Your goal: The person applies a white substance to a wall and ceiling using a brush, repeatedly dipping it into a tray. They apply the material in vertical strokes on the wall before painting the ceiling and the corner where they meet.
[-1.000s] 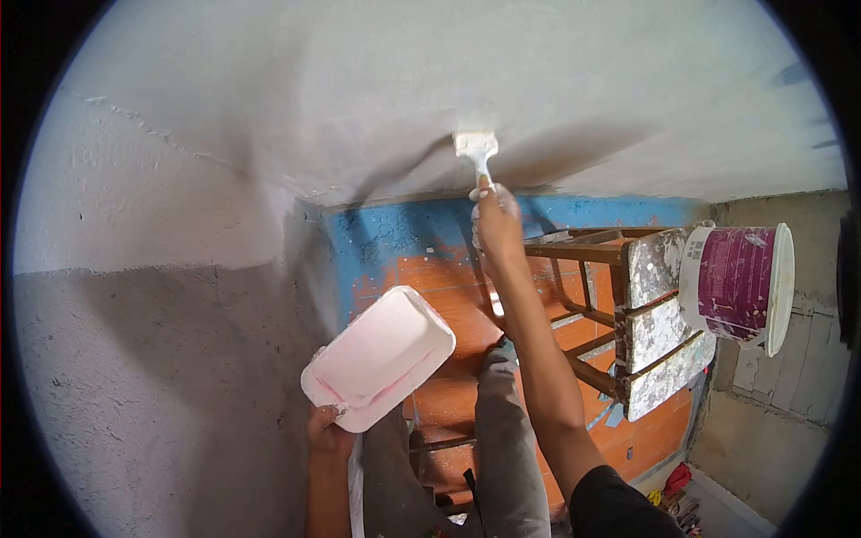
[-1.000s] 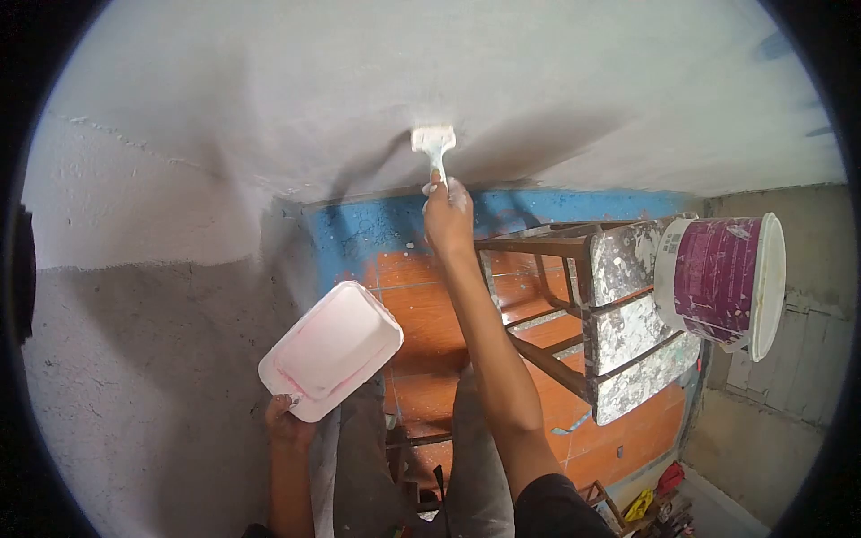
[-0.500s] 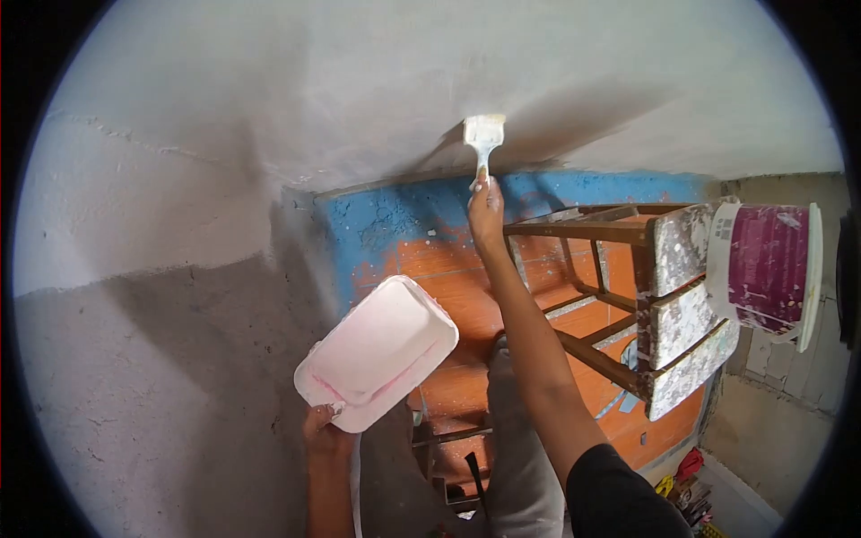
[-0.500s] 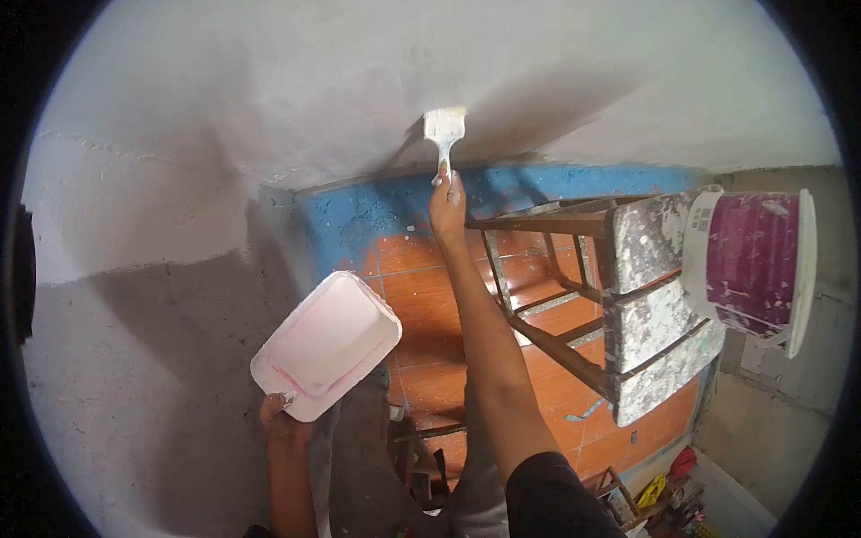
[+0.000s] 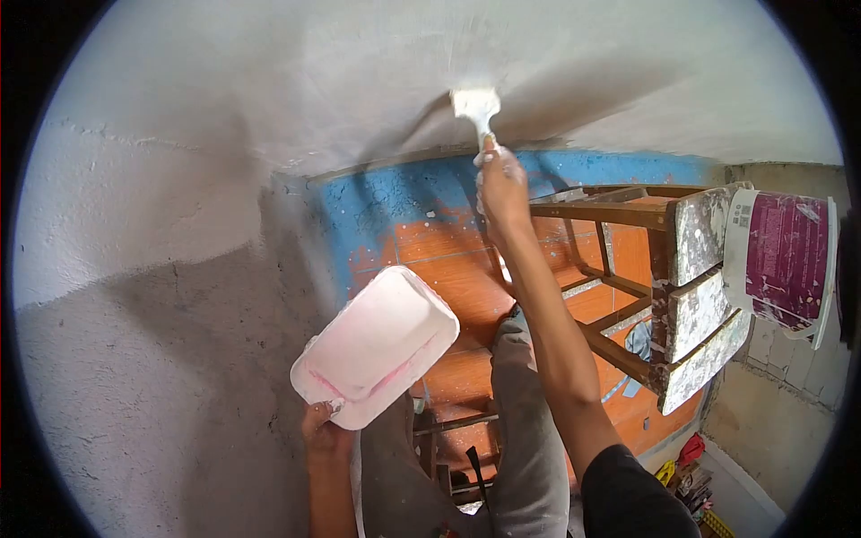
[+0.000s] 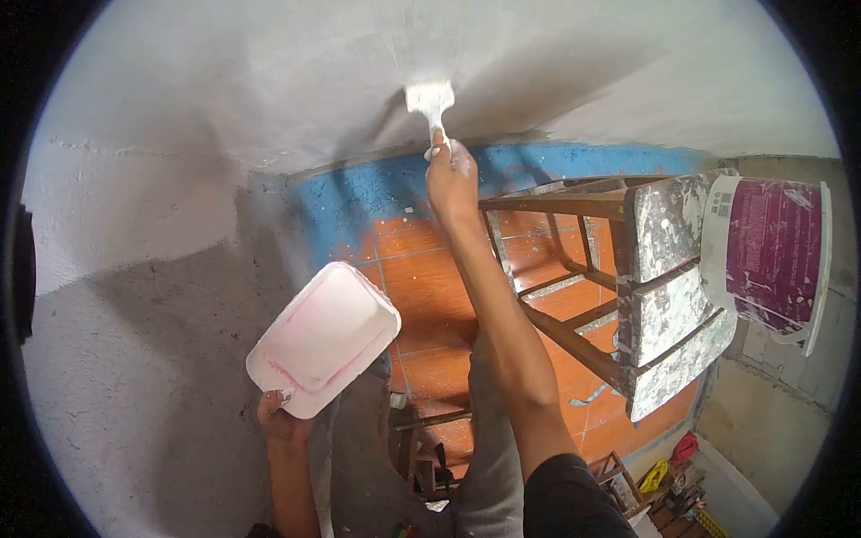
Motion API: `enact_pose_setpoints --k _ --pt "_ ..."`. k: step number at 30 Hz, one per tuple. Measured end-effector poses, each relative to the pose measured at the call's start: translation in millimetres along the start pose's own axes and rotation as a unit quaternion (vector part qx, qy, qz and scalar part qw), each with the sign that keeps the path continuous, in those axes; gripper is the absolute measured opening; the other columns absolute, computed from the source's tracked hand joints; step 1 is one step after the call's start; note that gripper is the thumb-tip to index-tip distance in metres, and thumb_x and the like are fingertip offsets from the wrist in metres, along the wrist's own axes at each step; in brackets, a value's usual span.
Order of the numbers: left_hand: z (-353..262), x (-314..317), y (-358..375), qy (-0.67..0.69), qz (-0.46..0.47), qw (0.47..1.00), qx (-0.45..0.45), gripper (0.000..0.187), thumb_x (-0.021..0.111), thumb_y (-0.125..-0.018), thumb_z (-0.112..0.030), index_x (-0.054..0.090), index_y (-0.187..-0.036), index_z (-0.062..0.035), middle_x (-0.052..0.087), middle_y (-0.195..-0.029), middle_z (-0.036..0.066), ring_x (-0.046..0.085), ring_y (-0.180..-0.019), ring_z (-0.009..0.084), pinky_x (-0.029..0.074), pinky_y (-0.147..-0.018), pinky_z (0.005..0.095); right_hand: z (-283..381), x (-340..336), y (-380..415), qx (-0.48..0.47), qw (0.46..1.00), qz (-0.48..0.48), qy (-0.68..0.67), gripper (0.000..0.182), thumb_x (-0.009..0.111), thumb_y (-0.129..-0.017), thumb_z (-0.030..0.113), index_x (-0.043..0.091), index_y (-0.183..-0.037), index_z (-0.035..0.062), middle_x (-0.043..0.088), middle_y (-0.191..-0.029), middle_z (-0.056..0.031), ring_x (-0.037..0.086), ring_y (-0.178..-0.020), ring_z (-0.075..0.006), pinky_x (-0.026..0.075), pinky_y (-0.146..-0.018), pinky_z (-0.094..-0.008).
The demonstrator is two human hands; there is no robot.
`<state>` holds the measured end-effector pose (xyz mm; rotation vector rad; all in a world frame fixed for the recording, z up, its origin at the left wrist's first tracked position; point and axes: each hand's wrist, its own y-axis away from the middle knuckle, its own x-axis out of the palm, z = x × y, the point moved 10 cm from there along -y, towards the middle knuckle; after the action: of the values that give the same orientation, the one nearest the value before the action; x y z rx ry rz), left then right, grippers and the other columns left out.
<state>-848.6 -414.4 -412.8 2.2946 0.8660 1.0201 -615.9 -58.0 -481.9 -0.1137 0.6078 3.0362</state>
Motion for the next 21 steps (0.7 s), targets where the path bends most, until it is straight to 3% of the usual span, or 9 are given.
enact_pose_setpoints --k 3,6,9,10,13,14,21 --pt "-4 0 0 -0.022 0.010 1.000 0.011 0.087 0.073 -0.067 -0.022 0.038 -0.143 0.0027 0.053 -0.136 0.016 0.054 -0.127 0.0340 0.043 -0.110 0.0539 73 -15 38 -0.099 0.994 -0.019 -0.033 0.033 0.046 -0.105 0.030 0.055 -0.086 0.0040 0.042 -0.064 0.0024 0.039 -0.060 -0.0059 0.033 -0.053 -0.0261" --pt "-3 -5 -2 -0.036 0.014 0.999 0.012 0.088 0.074 -0.067 -0.024 0.038 -0.143 0.0029 0.053 -0.137 0.016 0.054 -0.127 0.0342 0.043 -0.109 0.0542 69 -11 31 -0.137 0.985 -0.012 -0.109 0.031 0.046 -0.105 0.029 0.053 -0.086 0.0057 0.039 -0.067 0.0043 0.035 -0.061 -0.0044 0.030 -0.055 -0.0241" --pt "-3 -8 -4 -0.042 -0.002 0.999 0.022 0.088 0.074 -0.068 -0.026 0.039 -0.143 0.0030 0.054 -0.136 0.016 0.054 -0.126 0.0346 0.044 -0.108 0.0542 -7 3 -6 -0.099 0.988 -0.006 -0.117 0.029 0.046 -0.105 0.027 0.053 -0.088 0.0059 0.040 -0.070 0.0047 0.035 -0.063 -0.0034 0.029 -0.056 -0.0228" --pt "-2 -10 -3 -0.045 -0.011 0.999 0.023 0.088 0.074 -0.068 -0.027 0.039 -0.143 0.0029 0.054 -0.136 0.017 0.054 -0.126 0.0347 0.044 -0.107 0.0542 -41 8 -29 -0.160 0.983 -0.008 -0.090 0.029 0.045 -0.106 0.034 0.053 -0.094 0.0094 0.037 -0.064 0.0072 0.033 -0.054 -0.0021 0.027 -0.047 -0.0210" --pt "1 -15 -6 -0.044 -0.012 0.998 0.034 0.085 0.073 -0.070 -0.028 0.040 -0.142 0.0029 0.055 -0.135 0.016 0.056 -0.124 0.0345 0.045 -0.107 0.0536 -110 18 -63 -0.157 0.986 -0.054 0.018 0.029 0.044 -0.106 0.032 0.053 -0.091 0.0087 0.038 -0.066 0.0062 0.035 -0.059 -0.0038 0.029 -0.052 -0.0232" --pt "3 -14 -7 -0.040 -0.005 0.999 0.033 0.084 0.072 -0.070 -0.027 0.041 -0.142 0.0030 0.055 -0.135 0.016 0.056 -0.124 0.0345 0.045 -0.107 0.0537 -126 20 -66 -0.130 0.989 -0.058 0.031 0.032 0.044 -0.105 0.034 0.053 -0.089 0.0077 0.042 -0.070 0.0029 0.039 -0.063 -0.0078 0.034 -0.057 -0.0272" --pt "14 -26 -9 -0.033 -0.023 0.999 0.025 0.081 0.070 -0.069 -0.026 0.042 -0.140 0.0030 0.055 -0.134 0.015 0.056 -0.124 0.0344 0.045 -0.107 0.0548 -219 28 -90 0.099 0.992 -0.029 0.073 0.039 0.046 -0.103 0.041 0.057 -0.090 0.0061 0.048 -0.075 -0.0018 0.043 -0.067 -0.0126 0.038 -0.060 -0.0309"
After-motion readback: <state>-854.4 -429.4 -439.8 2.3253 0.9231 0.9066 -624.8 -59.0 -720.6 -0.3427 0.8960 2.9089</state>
